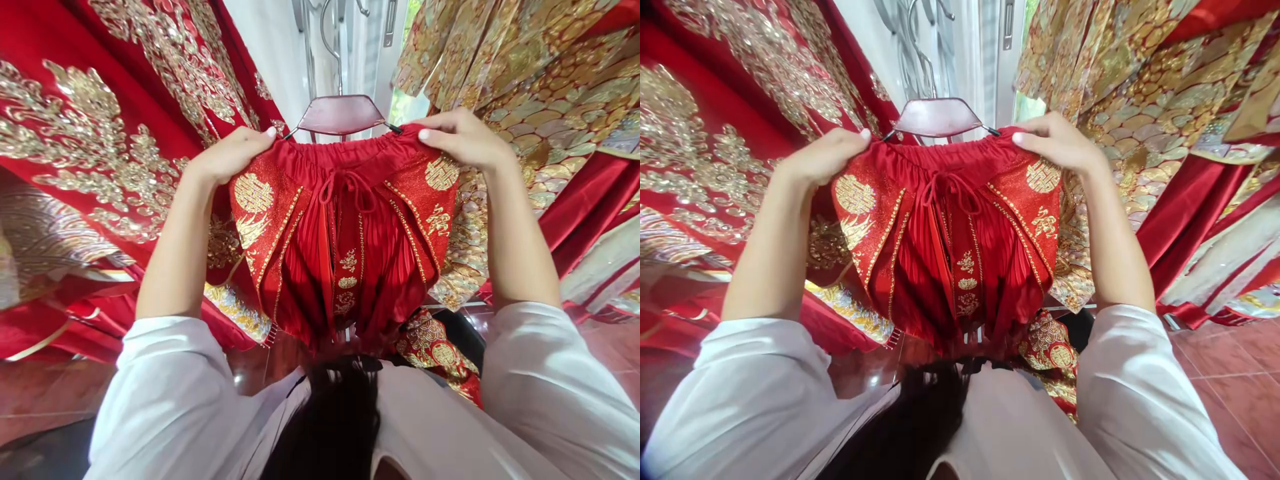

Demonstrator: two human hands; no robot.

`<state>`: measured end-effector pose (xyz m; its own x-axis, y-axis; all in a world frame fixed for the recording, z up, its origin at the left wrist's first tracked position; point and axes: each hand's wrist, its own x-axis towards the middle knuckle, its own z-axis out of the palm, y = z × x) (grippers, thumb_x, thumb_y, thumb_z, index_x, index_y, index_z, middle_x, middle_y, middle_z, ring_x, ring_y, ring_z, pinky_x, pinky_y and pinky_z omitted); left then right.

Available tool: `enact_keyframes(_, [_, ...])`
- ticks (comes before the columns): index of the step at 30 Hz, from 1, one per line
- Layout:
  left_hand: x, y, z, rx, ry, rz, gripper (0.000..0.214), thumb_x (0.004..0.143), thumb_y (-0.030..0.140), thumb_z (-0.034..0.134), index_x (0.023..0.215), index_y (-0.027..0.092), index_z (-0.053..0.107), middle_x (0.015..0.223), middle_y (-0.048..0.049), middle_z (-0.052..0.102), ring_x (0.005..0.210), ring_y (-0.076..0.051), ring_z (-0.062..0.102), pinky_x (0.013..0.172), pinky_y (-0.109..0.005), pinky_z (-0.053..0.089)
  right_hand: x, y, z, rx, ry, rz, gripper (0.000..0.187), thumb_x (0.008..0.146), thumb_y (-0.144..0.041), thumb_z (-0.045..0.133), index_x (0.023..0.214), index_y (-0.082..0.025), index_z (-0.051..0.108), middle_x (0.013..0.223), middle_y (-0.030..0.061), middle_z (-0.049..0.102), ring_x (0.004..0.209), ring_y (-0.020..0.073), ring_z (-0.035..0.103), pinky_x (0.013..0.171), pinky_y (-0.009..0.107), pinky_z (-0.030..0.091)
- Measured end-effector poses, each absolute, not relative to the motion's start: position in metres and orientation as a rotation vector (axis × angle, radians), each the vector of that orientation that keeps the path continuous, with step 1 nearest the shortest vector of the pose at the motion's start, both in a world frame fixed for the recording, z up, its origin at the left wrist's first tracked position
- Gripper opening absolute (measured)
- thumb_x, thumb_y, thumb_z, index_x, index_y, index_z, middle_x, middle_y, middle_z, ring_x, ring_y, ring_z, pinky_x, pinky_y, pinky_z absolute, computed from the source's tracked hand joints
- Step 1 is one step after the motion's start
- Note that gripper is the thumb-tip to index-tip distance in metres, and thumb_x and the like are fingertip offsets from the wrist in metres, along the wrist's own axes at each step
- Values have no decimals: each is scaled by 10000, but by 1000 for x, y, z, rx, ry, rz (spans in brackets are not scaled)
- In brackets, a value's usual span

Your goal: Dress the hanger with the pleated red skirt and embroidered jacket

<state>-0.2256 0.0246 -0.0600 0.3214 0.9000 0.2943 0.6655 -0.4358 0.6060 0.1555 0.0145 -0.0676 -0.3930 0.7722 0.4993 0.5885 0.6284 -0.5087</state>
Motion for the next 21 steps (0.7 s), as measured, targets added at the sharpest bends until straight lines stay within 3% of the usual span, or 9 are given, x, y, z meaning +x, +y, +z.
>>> enact_keyframes(2, [-223,32,-62,2244,1442,975,560,918,565,337,547,147,356,523,56,248,551,-14,250,615,-194,294,143,12,-57,-1085,-2181,196,421,890,-358,509,561,-99,468,520,-52,288,531,14,272,524,172,207])
enact_keyframes(5, [-213,38,-62,2300,1454,1327,565,916,540,424,508,186,255,530,46,191,564,-42,168,541,-212,183,126,18,-53,-979,-2053,51,498,935,-247,469,486,-135,284,507,-38,173,508,34,163,505,232,123])
enact_keyframes(9, [-197,32,-58,2271,1436,1681,556,963,366,439,500,192,185,537,35,142,540,-66,131,516,-277,111,118,31,-57,-893,-1819,0,571,952,-365,443,494,-163,168,521,-27,128,525,52,129,519,243,115])
enact_keyframes(11, [-191,21,-62,2385,1471,1632,534,944,284,474,490,179,212,523,40,156,537,-69,146,525,-278,133,121,31,-62,-948,-1900,40,570,925,-410,478,482,-154,226,516,-27,165,526,49,163,518,232,127])
enact_keyframes(13, [-188,8,-68,2533,1539,1534,434,911,276,514,526,165,345,531,43,255,558,-76,219,560,-257,190,128,28,-67,-983,-2018,46,475,895,-384,521,518,-122,397,533,-29,272,548,45,240,533,214,175])
enact_keyframes(16, [-192,-5,-74,2583,1576,1447,243,858,267,580,664,149,494,590,38,377,595,-81,301,605,-235,237,144,18,-73,-972,-2080,35,252,846,-339,577,794,-99,626,677,-27,487,652,50,380,618,202,279])
enact_keyframes(19, [-200,-5,-71,2469,1442,1189,359,869,301,557,585,143,404,568,52,301,547,-47,252,560,-209,198,160,12,-74,-1002,-2128,293,278,803,-389,616,879,-124,648,741,-27,540,656,46,419,608,201,306])
enact_keyframes(21, [-201,-1,-70,2430,1423,1115,438,879,323,535,547,157,304,571,49,239,542,-38,203,545,-207,180,165,11,-75,-1054,-2107,440,266,802,-395,617,762,-132,612,638,-38,469,571,32,360,530,200,252])
